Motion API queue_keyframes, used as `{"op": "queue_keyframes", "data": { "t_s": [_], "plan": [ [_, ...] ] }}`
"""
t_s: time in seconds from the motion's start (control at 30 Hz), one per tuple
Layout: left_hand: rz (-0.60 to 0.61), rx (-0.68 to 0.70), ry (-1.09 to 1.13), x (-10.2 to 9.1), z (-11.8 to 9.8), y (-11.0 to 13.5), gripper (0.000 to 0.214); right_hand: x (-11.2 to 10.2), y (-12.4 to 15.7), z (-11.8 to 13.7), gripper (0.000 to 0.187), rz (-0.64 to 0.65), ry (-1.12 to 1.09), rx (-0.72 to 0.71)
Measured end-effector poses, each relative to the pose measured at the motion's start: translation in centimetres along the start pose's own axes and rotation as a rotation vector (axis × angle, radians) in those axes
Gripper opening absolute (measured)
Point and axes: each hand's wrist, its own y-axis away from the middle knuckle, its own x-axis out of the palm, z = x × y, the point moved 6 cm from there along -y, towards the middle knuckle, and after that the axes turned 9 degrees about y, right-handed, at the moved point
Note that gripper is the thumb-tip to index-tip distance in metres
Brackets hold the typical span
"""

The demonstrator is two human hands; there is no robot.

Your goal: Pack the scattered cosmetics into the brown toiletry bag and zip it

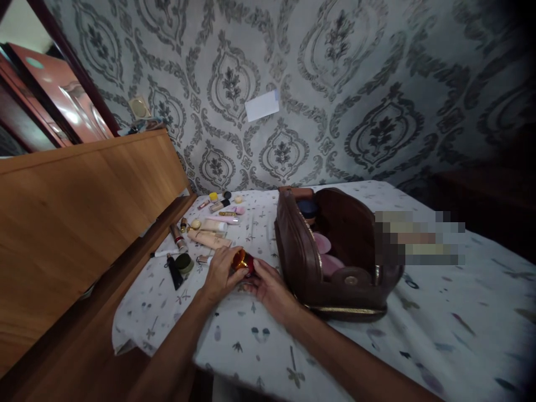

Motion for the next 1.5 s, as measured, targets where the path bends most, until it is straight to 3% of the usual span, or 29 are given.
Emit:
{"op": "queue_keyframes", "data": {
  "t_s": [0.27,0.9,1.5],
  "plan": [
    [-0.029,0.079,0.007,0.15,0.08,0.0,0.053,-0.06,-0.04,0.04,0.036,0.014,-0.001,0.001],
    [-0.012,0.068,-0.036,0.34,0.28,-0.15,0.051,-0.26,-0.05,-0.14,0.028,-0.008,-0.013,0.024],
    [0.007,0.044,0.053,-0.01,0.38,-0.05,0.049,-0.06,0.01,0.02,0.04,-0.014,0.014,0.012]
  ]
}}
